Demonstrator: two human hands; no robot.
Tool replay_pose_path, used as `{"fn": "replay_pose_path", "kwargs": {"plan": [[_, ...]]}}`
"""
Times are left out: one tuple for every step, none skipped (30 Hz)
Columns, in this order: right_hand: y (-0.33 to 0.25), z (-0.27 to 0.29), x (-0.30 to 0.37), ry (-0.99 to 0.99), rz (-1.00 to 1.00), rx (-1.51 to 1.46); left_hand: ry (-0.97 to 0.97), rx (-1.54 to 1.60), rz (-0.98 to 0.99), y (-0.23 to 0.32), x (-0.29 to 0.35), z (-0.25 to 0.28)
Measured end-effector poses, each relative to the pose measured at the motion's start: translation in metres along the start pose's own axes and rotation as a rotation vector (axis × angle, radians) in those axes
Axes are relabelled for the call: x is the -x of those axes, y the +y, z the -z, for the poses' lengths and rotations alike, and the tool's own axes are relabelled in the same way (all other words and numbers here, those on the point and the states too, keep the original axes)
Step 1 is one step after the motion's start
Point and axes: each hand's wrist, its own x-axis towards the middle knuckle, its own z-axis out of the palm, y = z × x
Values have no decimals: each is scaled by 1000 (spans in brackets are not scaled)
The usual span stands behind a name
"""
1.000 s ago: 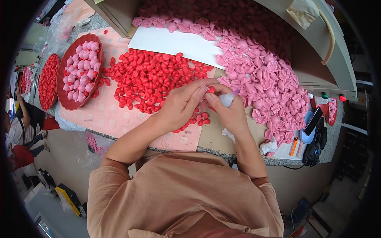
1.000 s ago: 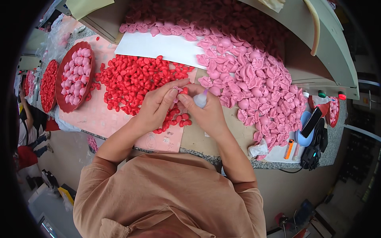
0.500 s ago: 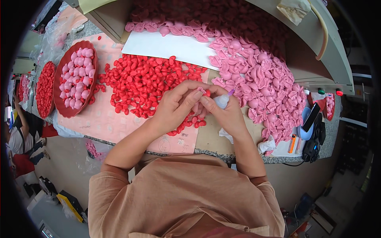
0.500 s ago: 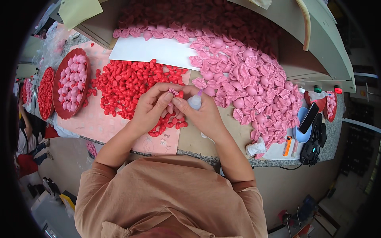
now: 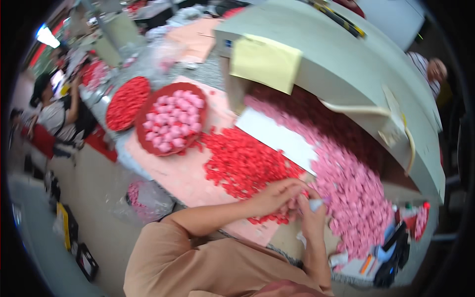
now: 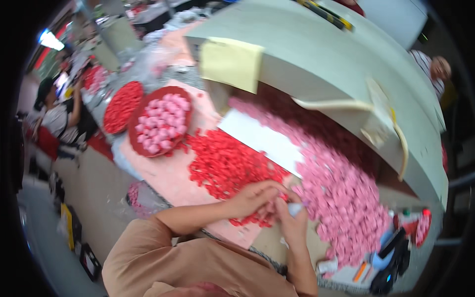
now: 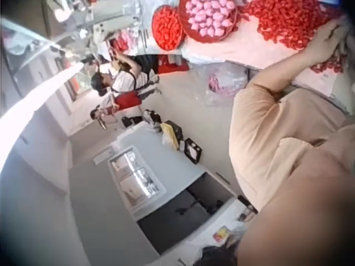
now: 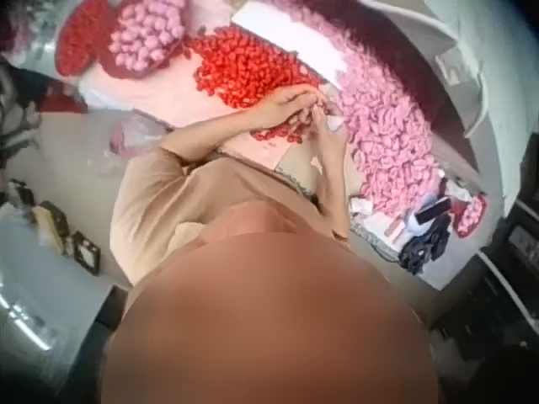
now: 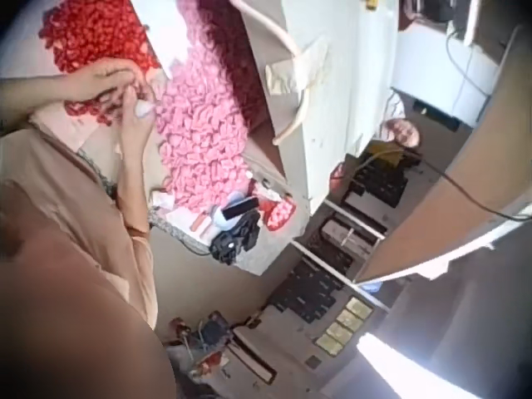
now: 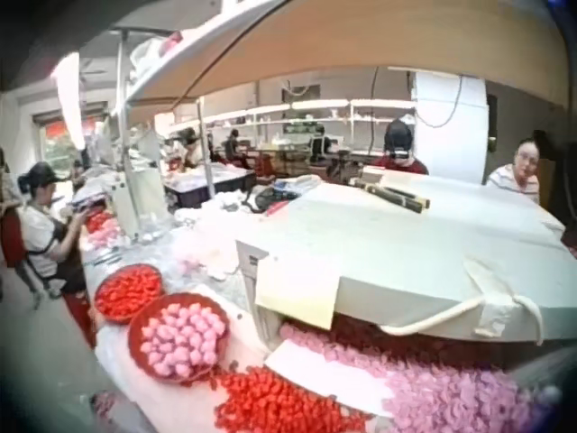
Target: Apply glue to small red plastic pieces and attach them to larger pink toy components at a factory workbench.
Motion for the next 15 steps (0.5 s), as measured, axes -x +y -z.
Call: {"fn": "replay_pose_path", "kwargs": {"plan": [[5, 5, 0, 5, 7, 45, 6, -20, -34, 2, 4, -3], [6, 8, 3, 38, 30, 74, -12, -33, -52, 4, 8, -5], [4, 8, 6, 74, 52, 104, -32, -43, -67, 5, 9, -5], [0, 10, 8, 66, 73, 75, -76, -52, -142, 6, 5, -8], [-3, 9, 10, 59, 87, 49, -120, -60, -215, 8, 1, -12], [-4, 8, 11, 59, 127, 73, -157, -20, -212, 8, -3, -11], [-5, 9, 11, 75, 166, 97, -208, 26, -204, 9, -4, -11], [-6, 8, 10, 70, 159, 116, -191, 3, -157, 13, 0, -7], [-4, 8, 6, 41, 152, 128, -163, 11, -171, 11, 1, -4], [0, 8, 1, 23, 166, 105, -143, -17, -208, 6, -1, -2], [2, 9, -1, 11, 180, 81, -128, -46, -241, 3, -2, -1], [3, 6, -2, 2, 176, 86, -118, -42, -245, 6, -2, 2], [2, 3, -2, 15, 180, 87, -118, -77, -257, 10, -1, 4], [2, 0, -1, 30, 184, 88, -118, -114, -268, 13, 0, 6], [3, -1, -2, 25, 182, 92, -113, -110, -271, 13, 1, 7]]}}
